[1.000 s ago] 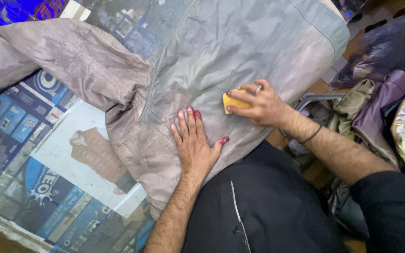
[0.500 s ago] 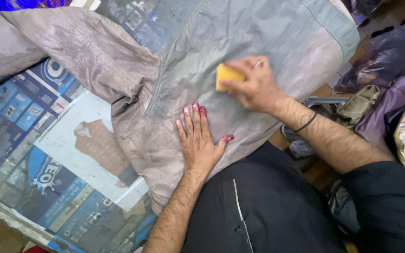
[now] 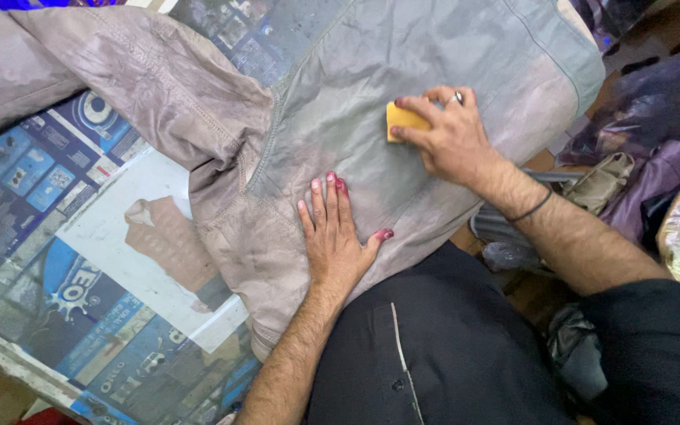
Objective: The person lays a light-colored jacket on a work table and rubs its surface with a yellow sponge block, working over the sleeves and body. They briefly pick up and reposition a bottle on the table, then resume rubbing the jacket fabric with the sponge.
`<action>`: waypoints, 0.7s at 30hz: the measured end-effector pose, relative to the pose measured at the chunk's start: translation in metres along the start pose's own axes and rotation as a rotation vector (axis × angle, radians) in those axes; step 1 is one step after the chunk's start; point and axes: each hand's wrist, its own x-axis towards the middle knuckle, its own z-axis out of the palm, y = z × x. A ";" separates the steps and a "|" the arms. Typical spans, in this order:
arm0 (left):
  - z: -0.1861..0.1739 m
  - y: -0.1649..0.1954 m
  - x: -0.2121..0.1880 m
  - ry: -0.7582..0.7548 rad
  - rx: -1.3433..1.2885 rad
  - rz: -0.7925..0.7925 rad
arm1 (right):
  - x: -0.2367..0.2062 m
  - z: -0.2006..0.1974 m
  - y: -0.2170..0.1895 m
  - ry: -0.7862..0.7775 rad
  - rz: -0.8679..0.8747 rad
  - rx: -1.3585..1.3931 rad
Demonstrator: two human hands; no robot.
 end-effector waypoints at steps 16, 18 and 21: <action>0.005 0.001 0.001 0.098 0.072 0.015 | -0.062 0.004 0.049 0.209 0.219 0.107; 0.007 0.004 0.003 0.101 0.085 -0.009 | -0.049 0.012 0.049 0.253 0.038 0.271; 0.010 0.012 0.004 0.054 0.096 -0.098 | -0.019 0.019 0.057 0.186 -0.081 0.154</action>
